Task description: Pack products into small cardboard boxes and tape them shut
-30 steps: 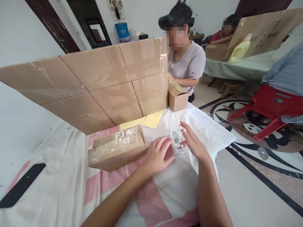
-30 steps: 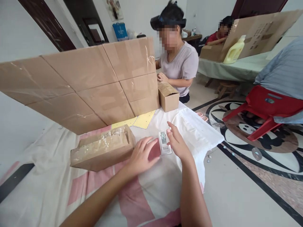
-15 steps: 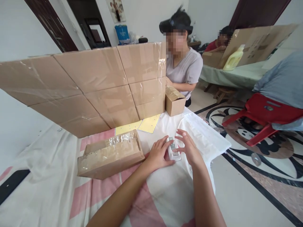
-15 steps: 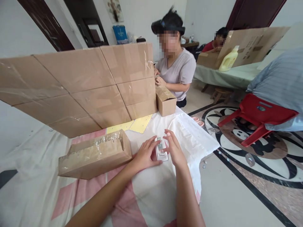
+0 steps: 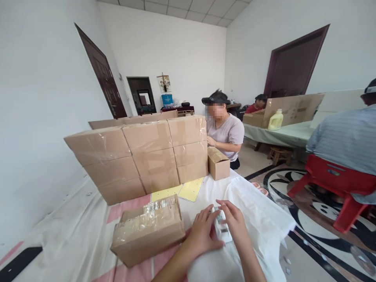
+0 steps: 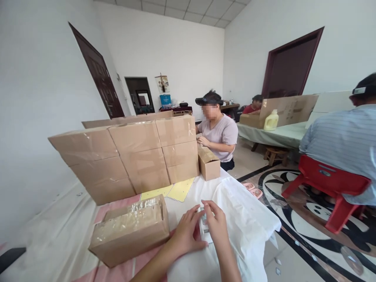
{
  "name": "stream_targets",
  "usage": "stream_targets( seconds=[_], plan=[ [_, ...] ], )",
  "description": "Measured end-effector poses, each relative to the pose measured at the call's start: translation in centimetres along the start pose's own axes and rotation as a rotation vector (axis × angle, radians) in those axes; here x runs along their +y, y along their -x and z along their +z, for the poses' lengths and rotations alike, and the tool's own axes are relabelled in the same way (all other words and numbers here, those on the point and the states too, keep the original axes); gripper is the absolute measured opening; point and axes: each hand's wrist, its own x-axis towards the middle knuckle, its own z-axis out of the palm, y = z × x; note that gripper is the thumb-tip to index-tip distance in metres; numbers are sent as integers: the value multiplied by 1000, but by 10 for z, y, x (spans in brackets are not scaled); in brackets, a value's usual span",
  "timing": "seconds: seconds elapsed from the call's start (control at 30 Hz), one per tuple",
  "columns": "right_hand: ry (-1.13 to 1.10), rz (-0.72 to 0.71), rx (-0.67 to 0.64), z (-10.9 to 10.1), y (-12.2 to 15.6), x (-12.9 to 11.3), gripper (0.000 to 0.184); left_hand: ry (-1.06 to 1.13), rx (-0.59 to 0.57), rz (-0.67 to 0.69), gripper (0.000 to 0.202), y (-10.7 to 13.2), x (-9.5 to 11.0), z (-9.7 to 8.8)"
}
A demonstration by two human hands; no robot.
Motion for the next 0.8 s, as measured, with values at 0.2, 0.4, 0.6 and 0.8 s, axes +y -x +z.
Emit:
stream_targets(
  seconds=[0.2, 0.4, 0.6, 0.8],
  plan=[
    [-74, 45, -4, -4, 3, 6, 43, 10, -7, -51, 108, 1, 5, -2],
    [-146, -23, 4, -5, 27, 16, 41, 3, -40, -52, 103, 2, 9, -5],
    [-92, 5, -1, 2, 28, -6, 32, -17, -78, -50, 105, 3, 7, -5],
    [14, 128, -9, 7, 11, -31, 21, -34, -92, -5, 107, 3, -1, -6]
  ],
)
